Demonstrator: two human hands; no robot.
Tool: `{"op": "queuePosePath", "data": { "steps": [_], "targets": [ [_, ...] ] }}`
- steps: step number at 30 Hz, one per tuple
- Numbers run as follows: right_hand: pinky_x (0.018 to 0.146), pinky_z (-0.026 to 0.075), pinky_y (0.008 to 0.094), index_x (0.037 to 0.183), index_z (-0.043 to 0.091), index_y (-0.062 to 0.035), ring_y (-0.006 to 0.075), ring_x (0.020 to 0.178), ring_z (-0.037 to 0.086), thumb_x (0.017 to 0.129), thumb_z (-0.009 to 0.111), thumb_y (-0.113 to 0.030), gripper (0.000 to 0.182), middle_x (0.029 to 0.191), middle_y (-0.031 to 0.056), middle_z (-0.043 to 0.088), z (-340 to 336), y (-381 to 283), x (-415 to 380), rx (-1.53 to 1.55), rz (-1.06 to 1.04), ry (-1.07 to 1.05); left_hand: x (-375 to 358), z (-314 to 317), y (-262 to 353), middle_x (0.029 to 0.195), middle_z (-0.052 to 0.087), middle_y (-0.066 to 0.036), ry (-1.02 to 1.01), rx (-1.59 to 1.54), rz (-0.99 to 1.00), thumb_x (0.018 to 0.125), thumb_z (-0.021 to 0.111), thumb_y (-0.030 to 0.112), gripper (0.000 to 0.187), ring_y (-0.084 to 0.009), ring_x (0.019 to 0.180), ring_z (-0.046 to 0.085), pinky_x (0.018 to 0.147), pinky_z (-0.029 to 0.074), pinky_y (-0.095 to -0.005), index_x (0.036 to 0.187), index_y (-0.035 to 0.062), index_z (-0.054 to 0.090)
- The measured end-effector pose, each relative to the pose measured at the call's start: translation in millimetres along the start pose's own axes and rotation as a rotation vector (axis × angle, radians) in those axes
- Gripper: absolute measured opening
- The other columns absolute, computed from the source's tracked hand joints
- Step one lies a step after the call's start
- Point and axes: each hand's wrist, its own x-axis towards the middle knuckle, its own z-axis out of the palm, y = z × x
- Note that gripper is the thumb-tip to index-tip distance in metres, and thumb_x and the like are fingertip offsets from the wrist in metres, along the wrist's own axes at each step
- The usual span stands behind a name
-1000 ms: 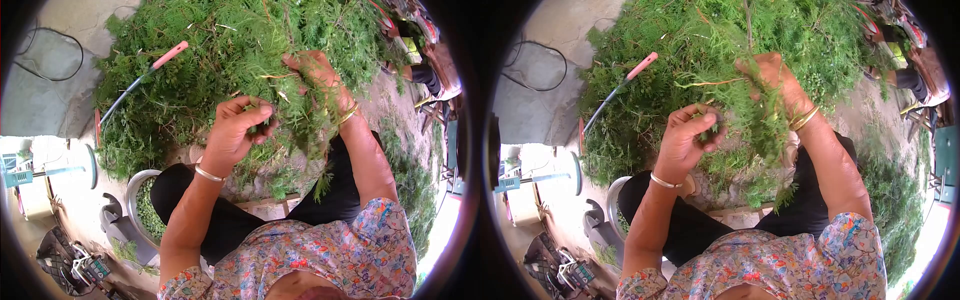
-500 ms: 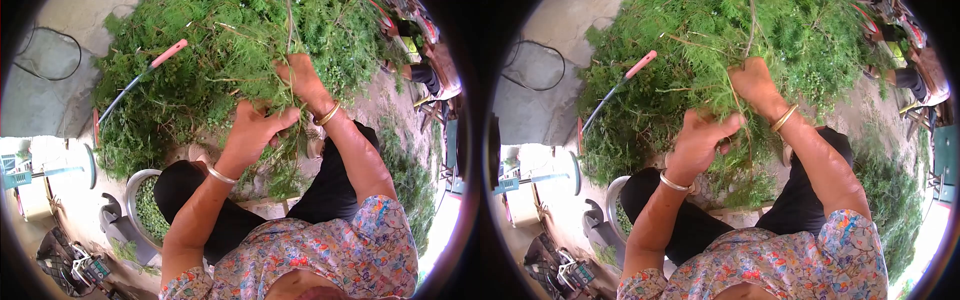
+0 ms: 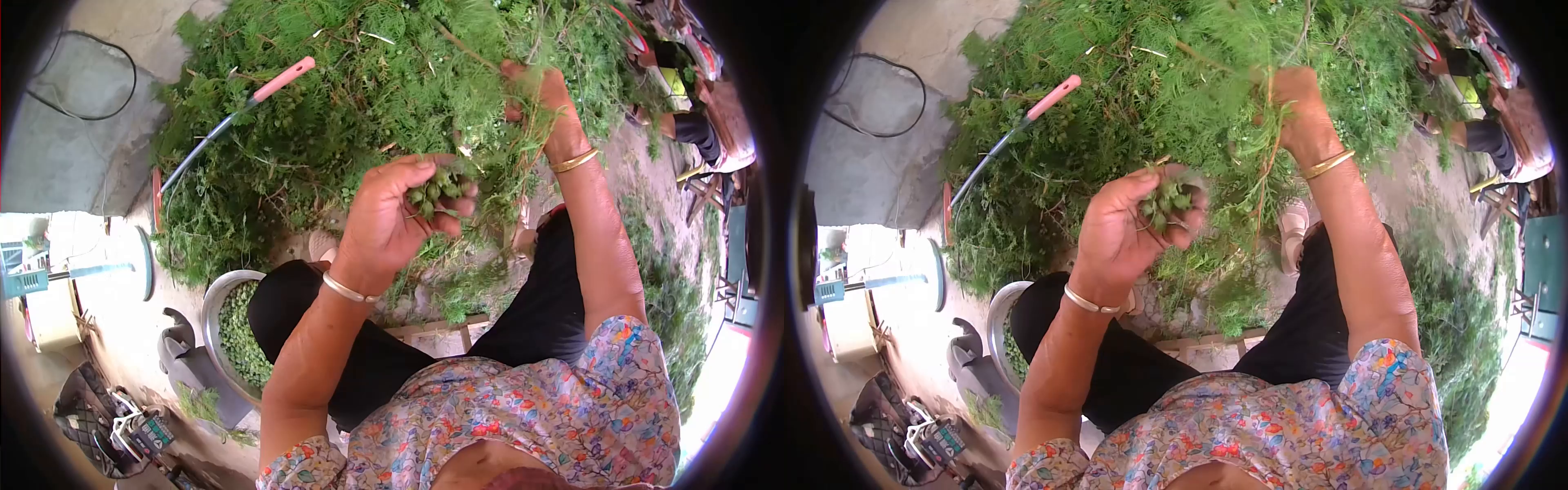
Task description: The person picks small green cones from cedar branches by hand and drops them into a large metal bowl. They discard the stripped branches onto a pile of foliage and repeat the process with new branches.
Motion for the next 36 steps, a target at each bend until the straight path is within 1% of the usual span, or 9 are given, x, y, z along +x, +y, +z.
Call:
{"op": "queuePosePath", "data": {
  "steps": [2,9,13,15,18,23,31,32,36],
  "targets": [
    [0.045,0.036,0.0248,0.084,0.059,-0.0018,0.0099,0.049,0.041,0.083,0.065,-0.024,0.023,0.063,-0.0017,0.044,-7,6,4,0.02,0.024,-0.036,2,-3,0,0.106,0.057,-0.031,-0.035,-0.177,-0.009,0.091,0.041,0.028,0.046,-0.0393,0.09,0.063,0.068,0.057,-0.0417,0.117,-0.0098,0.049],
    [0.055,0.039,0.0244,0.117,0.058,0.0004,0.0091,0.062,0.043,0.084,0.065,-0.03,0.045,0.08,-0.0009,0.051,-27,26,6,0.309,0.113,-0.377,3,-2,0,0.107,0.056,-0.031,-0.061,-0.228,-0.02,0.093,0.04,0.027,0.046,-0.0385,0.09,0.062,0.073,0.055,-0.0436,0.118,-0.0104,0.047],
    [0.055,0.04,0.0243,0.116,0.058,0.0006,0.0091,0.063,0.044,0.085,0.064,-0.032,0.045,0.083,0.0004,0.052,-10,9,-9,-0.025,0.064,-0.376,2,0,1,0.108,0.056,-0.03,-0.011,-0.007,0.046,0.091,0.044,0.018,0.039,-0.037,0.09,0.062,0.073,0.055,-0.0418,0.118,-0.0097,0.047],
    [0.041,0.036,0.0261,0.094,0.061,0.0031,0.0108,0.048,0.044,0.081,0.067,-0.031,0.037,0.061,-0.0016,0.042,3,7,-24,0.099,-0.007,-0.211,2,1,1,0.108,0.057,-0.03,-0.014,-0.027,0.044,0.09,0.046,0.015,0.037,-0.0366,0.09,0.062,0.073,0.055,-0.041,0.118,-0.0095,0.047],
    [0.054,0.041,0.025,0.109,0.059,0.0006,0.0103,0.061,0.045,0.085,0.062,-0.034,0.042,0.079,0.0005,0.049,-15,11,-10,0.033,0.031,-0.442,3,4,0,0.107,0.057,-0.029,-0.002,-0.01,0.114,0.09,0.045,0.012,0.036,-0.0365,0.092,0.062,0.073,0.055,-0.0399,0.119,-0.0096,0.047],
    [0.05,0.041,0.0287,0.1,0.059,0.0043,0.0138,0.057,0.046,0.082,0.065,-0.027,0.037,0.068,0.0029,0.046,-6,11,-20,0.217,-0.012,-0.263,0,-14,17,0.093,0.062,-0.025,-0.011,-0.024,0.118,0.088,0.056,0.013,0.03,-0.0256,0.071,0.064,0.049,0.052,-0.0255,0.11,-0.0073,0.054],
    [0.062,0.044,0.0347,0.116,0.052,-0.0003,0.0179,0.064,0.048,0.09,0.056,-0.021,0.034,0.069,0.0043,0.048,-38,27,15,0.76,0.188,-0.586,-94,-44,99,0.086,0.064,-0.019,0.813,0.42,0.694,0.082,0.063,0.008,0.025,-0.0192,0.062,0.059,0.047,0.044,-0.0225,0.102,-0.0055,0.057],
    [0.065,0.044,0.0372,0.118,0.051,-0.0019,0.0185,0.064,0.048,0.092,0.052,-0.022,0.033,0.069,0.0039,0.048,-28,13,-5,0.484,0.036,-0.316,-117,-63,103,0.084,0.063,-0.018,0.865,0.51,0.663,0.082,0.061,0.007,0.023,-0.0187,0.06,0.058,0.048,0.044,-0.0235,0.101,-0.0054,0.058],
    [0.051,0.032,0.0262,0.092,0.049,-0.0061,0.0102,0.053,0.033,0.093,0.05,-0.017,0.011,0.068,-0.001,0.039,-36,23,21,0.772,0.182,-0.468,-230,-166,83,0.073,0.061,-0.012,1.248,1.451,0.232,0.079,0.05,0.004,0.023,-0.0139,0.056,0.054,0.049,0.042,-0.0261,0.097,-0.0046,0.061]
  ]
}}
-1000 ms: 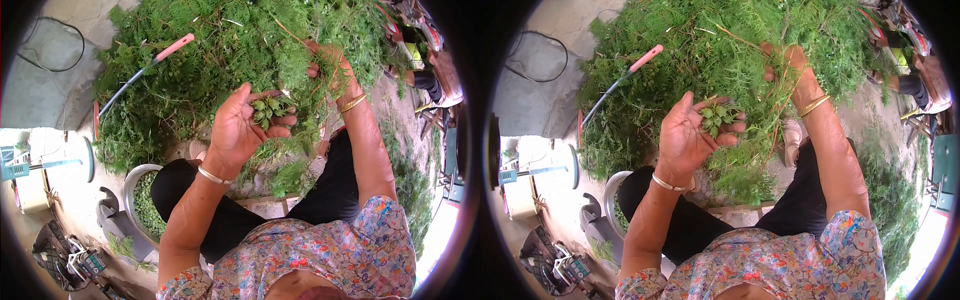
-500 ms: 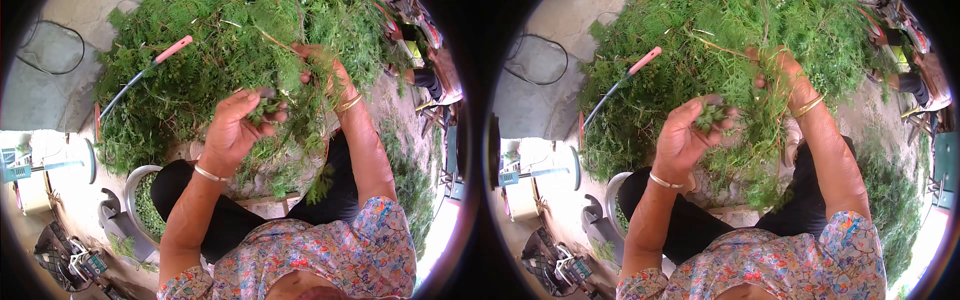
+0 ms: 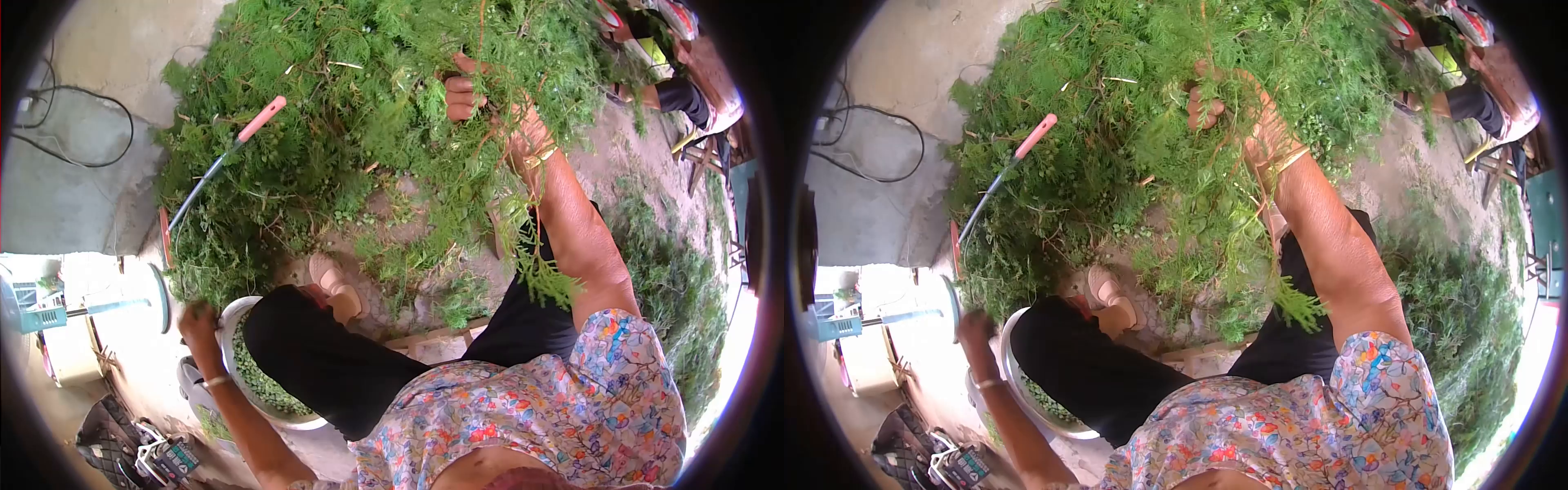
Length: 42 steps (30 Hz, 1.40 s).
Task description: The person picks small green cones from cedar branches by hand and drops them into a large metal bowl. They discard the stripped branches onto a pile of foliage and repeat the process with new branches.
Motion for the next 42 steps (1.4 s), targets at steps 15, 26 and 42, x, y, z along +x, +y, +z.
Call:
{"op": "queuePosePath", "data": {
  "steps": [15,26,42],
  "targets": [
    [0.059,0.039,0.0324,0.117,0.051,0.001,0.0154,0.062,0.044,0.084,0.059,-0.029,0.045,0.078,0.009,0.047,3,15,6,0.023,-0.213,0.268,-49,77,200,0.081,0.067,-0.01,-0.354,-0.374,0.5,0.074,0.066,0.0,0.025,-0.0113,0.066,0.061,0.061,0.049,-0.0226,0.099,-0.0008,0.065],
    [0.052,0.04,0.0336,0.092,0.056,-0.0061,0.0192,0.059,0.046,0.087,0.054,-0.024,0.019,0.068,0.0057,0.046,20,10,-1,-0.15,-0.337,0.428,-83,157,294,0.09,0.063,-0.005,-0.623,-0.704,0.848,0.068,0.075,0.0,0.043,-0.0129,0.079,0.062,0.066,0.049,-0.023,0.108,0.0005,0.059],
    [0.061,0.047,0.0332,0.098,0.057,-0.0032,0.0176,0.066,0.052,0.086,0.059,-0.027,0.027,0.074,0.0017,0.052,-5,-22,-3,-0.267,-0.342,0.212,-94,145,268,0.065,0.058,-0.008,-1.322,-1.064,-0.119,0.084,0.06,0.007,0.011,-0.0083,0.046,0.049,0.038,0.034,-0.0216,0.08,-0.0022,0.057]
  ]
}}
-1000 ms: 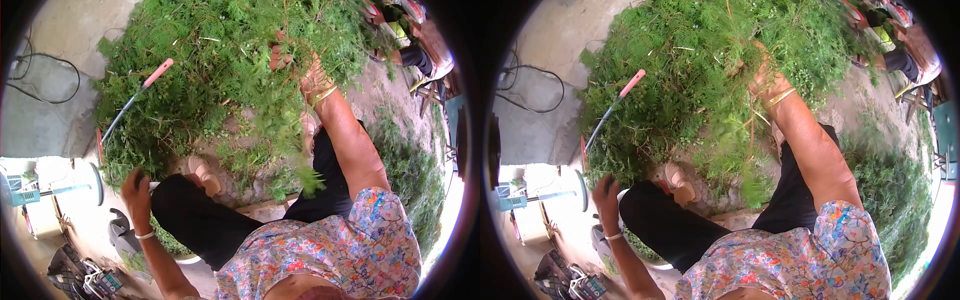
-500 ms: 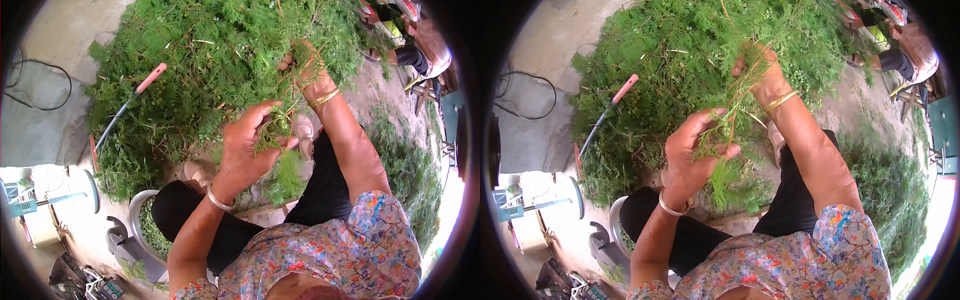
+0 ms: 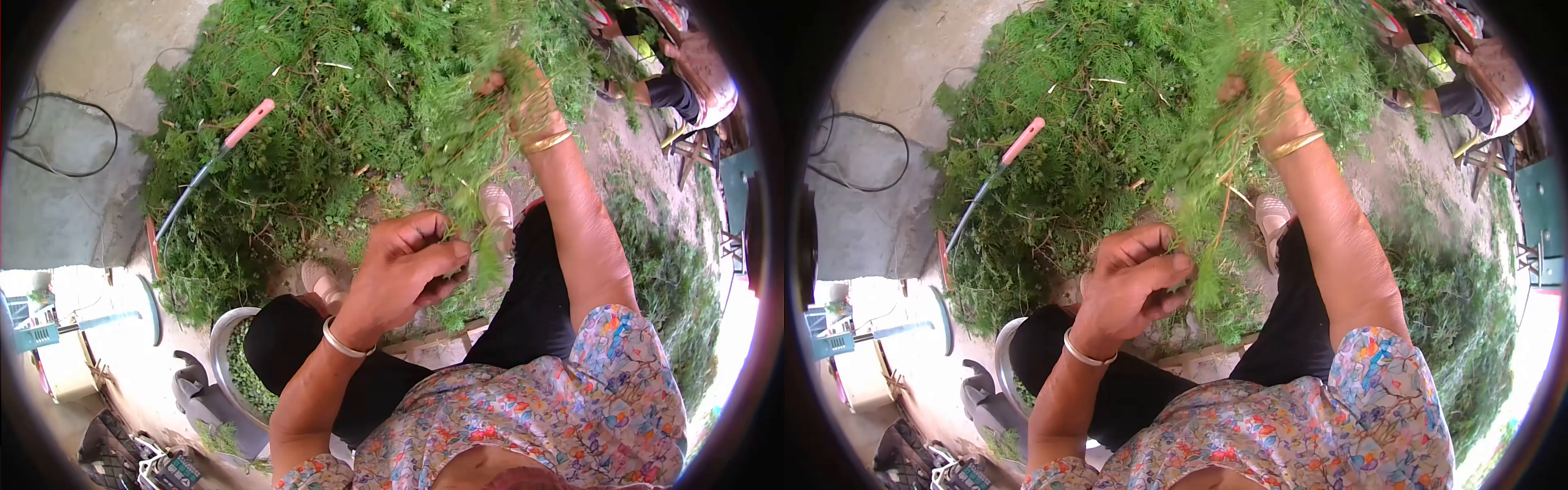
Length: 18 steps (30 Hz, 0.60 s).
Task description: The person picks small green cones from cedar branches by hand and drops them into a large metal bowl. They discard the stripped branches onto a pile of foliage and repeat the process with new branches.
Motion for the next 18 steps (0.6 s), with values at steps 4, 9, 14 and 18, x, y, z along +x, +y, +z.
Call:
{"op": "queuePosePath", "data": {
  "steps": [4,9,14,18],
  "targets": [
    [0.06,0.043,0.0372,0.082,0.057,-0.0079,0.0188,0.059,0.049,0.084,0.059,-0.024,0.016,0.065,0.0062,0.051,-14,-3,13,0.18,0.028,-0.211,1,-2,-2,0.066,0.059,-0.01,0.018,-0.19,-0.022,0.086,0.06,0.009,0.012,-0.0101,0.047,0.051,0.037,0.034,-0.0202,0.082,-0.002,0.058],
    [0.055,0.039,0.0289,0.097,0.058,-0.0009,0.0148,0.057,0.043,0.084,0.059,-0.028,0.03,0.061,0.0011,0.045,-3,3,3,0.118,0.033,-0.057,8,-20,-10,0.069,0.053,-0.002,0.043,-0.228,0.14,0.086,0.063,0.018,0.022,-0.0144,0.062,0.06,0.043,0.041,-0.0213,0.096,-0.0012,0.06],
    [0.056,0.041,0.0285,0.103,0.059,-0.0006,0.0139,0.056,0.044,0.088,0.054,-0.029,0.032,0.061,0.0004,0.045,11,7,-8,0.026,0.118,0.119,13,-10,-5,0.071,0.055,0.001,0.134,-0.088,0.166,0.084,0.064,0.012,0.023,-0.0086,0.066,0.058,0.045,0.04,-0.0183,0.104,0.0012,0.061],
    [0.055,0.042,0.0342,0.088,0.056,-0.0061,0.0173,0.059,0.047,0.085,0.059,-0.02,0.014,0.069,0.0033,0.048,5,15,-9,0.04,0.119,-0.005,17,2,1,0.072,0.056,0.003,0.113,0.299,0.234,0.08,0.067,0.006,0.023,-0.0039,0.063,0.055,0.045,0.041,-0.0181,0.102,0.0013,0.063]
  ]
}}
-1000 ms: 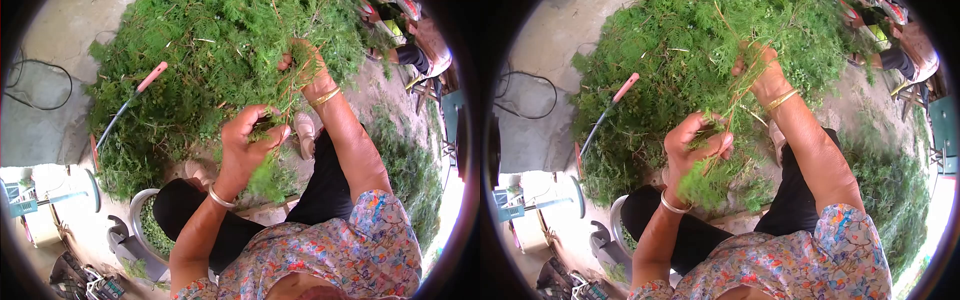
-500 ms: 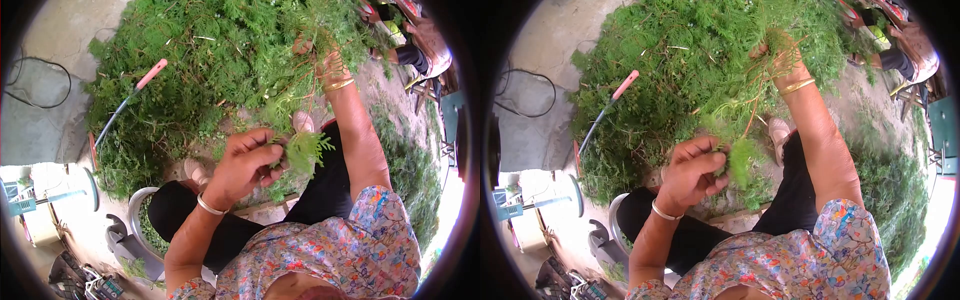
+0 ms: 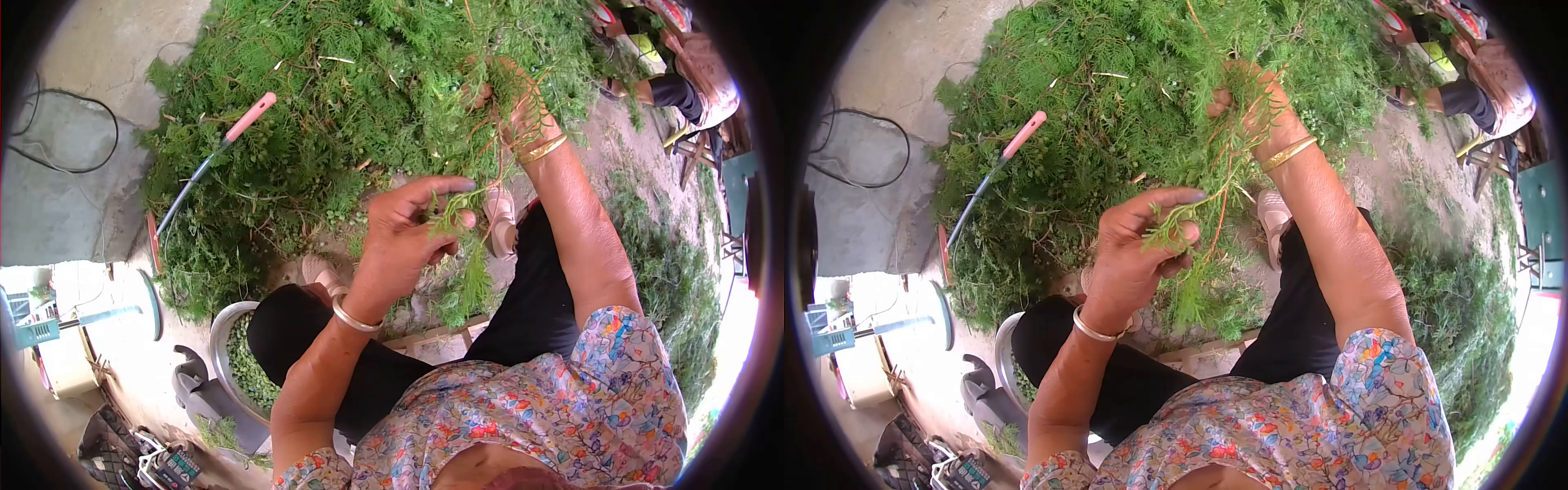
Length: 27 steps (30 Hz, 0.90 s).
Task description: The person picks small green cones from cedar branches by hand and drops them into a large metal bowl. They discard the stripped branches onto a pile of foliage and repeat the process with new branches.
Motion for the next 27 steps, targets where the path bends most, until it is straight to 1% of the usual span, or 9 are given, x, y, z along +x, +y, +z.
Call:
{"op": "queuePosePath", "data": {
  "steps": [5,9,13,15,17,19,21,22,27],
  "targets": [
    [0.057,0.044,0.0355,0.092,0.055,-0.0057,0.0185,0.06,0.048,0.087,0.058,-0.022,0.017,0.073,0.0039,0.049,-7,-1,6,0.053,0.047,-0.073,-4,7,2,0.069,0.056,0.002,-0.038,0.063,0.065,0.079,0.068,0.008,0.017,-0.0043,0.058,0.053,0.044,0.041,-0.0196,0.092,-0.0011,0.065],
    [0.053,0.032,0.024,0.097,0.051,0.0001,0.0104,0.056,0.039,0.089,0.053,-0.024,0.026,0.067,-0.0008,0.043,-11,-4,16,0.178,-0.043,0.002,-6,4,0,0.063,0.055,0.0,-0.087,0.183,0.12,0.078,0.068,0.008,0.015,-0.0055,0.054,0.053,0.044,0.041,-0.0206,0.088,-0.0032,0.064],
    [0.051,0.028,0.024,0.085,0.046,-0.0044,0.0095,0.053,0.034,0.09,0.051,-0.024,0.021,0.066,-0.0019,0.039,10,-16,2,0.116,-0.034,-0.211,-9,-5,10,0.061,0.056,-0.002,-0.155,0.145,0.002,0.077,0.069,0.007,0.014,-0.0056,0.051,0.051,0.042,0.039,-0.021,0.083,-0.0036,0.063],
    [0.051,0.028,0.024,0.084,0.045,-0.0051,0.0097,0.051,0.034,0.091,0.049,-0.022,0.019,0.065,-0.0024,0.038,9,-19,4,0.219,0.046,-0.288,-11,-11,14,0.061,0.057,-0.002,-0.4,0.333,0.068,0.076,0.069,0.007,0.013,-0.0062,0.048,0.05,0.039,0.036,-0.0215,0.078,-0.0042,0.062],
    [0.054,0.037,0.0275,0.106,0.048,0.0043,0.0141,0.054,0.037,0.088,0.057,-0.022,0.033,0.066,0.0015,0.04,-4,-26,17,0.306,-0.118,-0.141,-16,-11,10,0.061,0.058,-0.004,-0.473,0.261,0.171,0.077,0.067,0.007,0.013,-0.0074,0.046,0.049,0.039,0.036,-0.0213,0.078,-0.0044,0.062],
    [0.05,0.031,0.0251,0.104,0.046,0.0073,0.0113,0.05,0.033,0.091,0.051,-0.019,0.03,0.061,-0.0015,0.035,-1,-42,21,0.398,0.101,-0.434,-17,-14,12,0.062,0.059,-0.006,-0.548,0.181,0.268,0.078,0.064,0.007,0.012,-0.0086,0.045,0.049,0.038,0.035,-0.021,0.079,-0.0045,0.062],
    [0.049,0.032,0.0245,0.105,0.045,0.0115,0.0095,0.048,0.034,0.095,0.042,-0.017,0.031,0.061,-0.0026,0.037,8,-38,10,0.338,0.156,-0.586,-19,-27,24,0.069,0.06,-0.007,-0.142,-0.116,-0.132,0.081,0.061,0.006,0.013,-0.009,0.053,0.053,0.042,0.037,-0.0214,0.09,-0.0017,0.064],
    [0.049,0.033,0.0252,0.105,0.046,0.0136,0.0087,0.046,0.035,0.097,0.036,-0.018,0.034,0.059,-0.0033,0.037,12,-33,5,0.355,0.18,-0.558,-15,-32,22,0.071,0.061,-0.01,-0.075,-0.264,-0.071,0.083,0.059,0.007,0.013,-0.0117,0.058,0.057,0.042,0.038,-0.021,0.091,-0.0032,0.063],
    [0.048,0.034,0.0265,0.109,0.042,0.0141,0.0108,0.046,0.038,0.096,0.037,-0.016,0.033,0.059,-0.0022,0.038,23,-11,-5,0.378,0.321,-0.651,2,-36,14,0.069,0.06,-0.009,0.175,-0.493,0.088,0.083,0.062,0.006,0.009,-0.0131,0.054,0.056,0.041,0.035,-0.0206,0.083,-0.0029,0.06]
  ]
}}
